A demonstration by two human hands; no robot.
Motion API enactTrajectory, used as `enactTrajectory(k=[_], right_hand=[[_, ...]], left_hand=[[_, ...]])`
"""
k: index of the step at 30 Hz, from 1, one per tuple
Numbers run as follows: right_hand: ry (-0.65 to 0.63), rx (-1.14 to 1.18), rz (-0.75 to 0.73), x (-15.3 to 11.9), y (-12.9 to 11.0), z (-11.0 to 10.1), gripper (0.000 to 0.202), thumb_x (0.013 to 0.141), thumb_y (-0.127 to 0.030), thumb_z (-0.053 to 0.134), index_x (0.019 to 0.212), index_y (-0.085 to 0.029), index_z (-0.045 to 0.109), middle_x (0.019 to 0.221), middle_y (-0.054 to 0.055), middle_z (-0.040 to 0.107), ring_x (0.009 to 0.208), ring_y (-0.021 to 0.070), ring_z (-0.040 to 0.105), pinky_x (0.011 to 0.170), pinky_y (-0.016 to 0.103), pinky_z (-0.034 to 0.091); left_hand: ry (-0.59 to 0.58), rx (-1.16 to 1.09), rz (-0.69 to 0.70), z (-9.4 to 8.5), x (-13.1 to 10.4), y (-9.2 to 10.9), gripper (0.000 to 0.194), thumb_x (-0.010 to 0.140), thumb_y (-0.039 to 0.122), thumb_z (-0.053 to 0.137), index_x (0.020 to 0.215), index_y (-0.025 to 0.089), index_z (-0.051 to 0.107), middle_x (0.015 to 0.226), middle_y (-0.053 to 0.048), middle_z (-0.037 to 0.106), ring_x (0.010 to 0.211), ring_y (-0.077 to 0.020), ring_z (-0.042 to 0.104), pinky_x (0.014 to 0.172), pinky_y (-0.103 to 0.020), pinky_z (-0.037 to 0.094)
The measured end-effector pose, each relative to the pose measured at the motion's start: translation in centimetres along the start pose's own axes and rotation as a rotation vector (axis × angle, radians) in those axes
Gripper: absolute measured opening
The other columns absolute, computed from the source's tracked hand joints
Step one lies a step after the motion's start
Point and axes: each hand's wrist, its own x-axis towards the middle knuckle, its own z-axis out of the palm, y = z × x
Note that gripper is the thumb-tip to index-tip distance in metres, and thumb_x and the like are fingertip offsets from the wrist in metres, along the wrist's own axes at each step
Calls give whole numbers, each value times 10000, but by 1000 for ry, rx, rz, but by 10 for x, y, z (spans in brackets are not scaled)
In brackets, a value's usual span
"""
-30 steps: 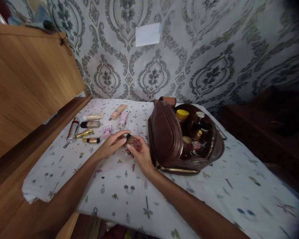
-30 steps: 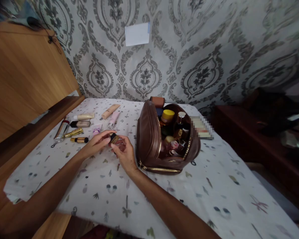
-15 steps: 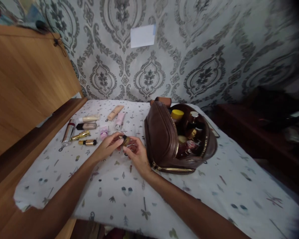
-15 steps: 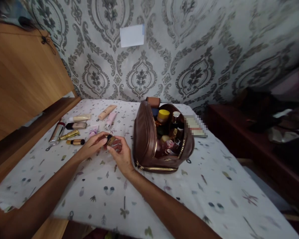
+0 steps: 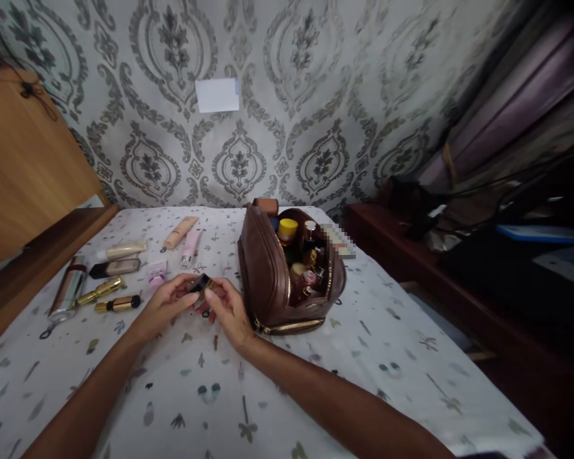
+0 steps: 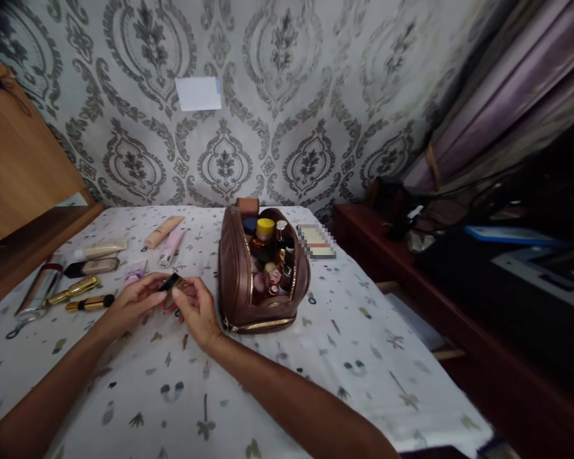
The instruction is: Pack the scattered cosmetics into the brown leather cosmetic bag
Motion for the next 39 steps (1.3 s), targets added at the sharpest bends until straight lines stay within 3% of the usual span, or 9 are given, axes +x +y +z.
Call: enactTrajectory(k=[8,14,19,24,30,39], right_hand=[[33,-32,-34,1,2,-1,435,743,-576,694,969,-226,566,821,1,555,656,125,547,454,195,374],[83,-110,-101,2,6,1,347,734,-392,725,987,-207,575,842,-13,566,685,109,514,594,218,450],[109,-313,-166,2,4,0,430,727,-299,733,1121,-214,586,968,10,569,670,99,511,598,228,450],[9,-498,-164,4,-15,-2,541,720,-244,766,1229,-218,586,1031,24,561,681,95,515,611,231,456],[-160,-703,-109,6,-52,-1,472,757,-235,773,1211,-225,643,962,18,568,747,121,537,672,254,467],[-412,-835,-108,0,-87,-8,435,790,-224,763,1210,-222,649,971,26,546,817,138,557,743,265,471]], left_hand=[[-11,-115,17,0,1,-5,387,793,463,728,1080,218,645,922,-48,658,608,-125,509,512,-223,420],[-35,-164,56,4,-1,3,392,804,449,721,1077,186,620,930,-48,640,714,-150,552,544,-217,471],[-69,-150,72,2,-1,2,374,816,432,711,1082,177,644,941,-54,636,744,-156,560,548,-216,480],[-91,-228,82,-2,3,-5,432,762,443,765,1069,168,637,943,-65,644,732,-148,561,528,-198,473],[-66,-343,66,-4,1,-7,499,678,444,839,1027,194,585,842,-21,651,639,-114,548,500,-173,451],[-245,-342,25,-3,-3,-4,473,651,500,836,913,169,624,775,-7,613,638,-112,532,522,-172,428]])
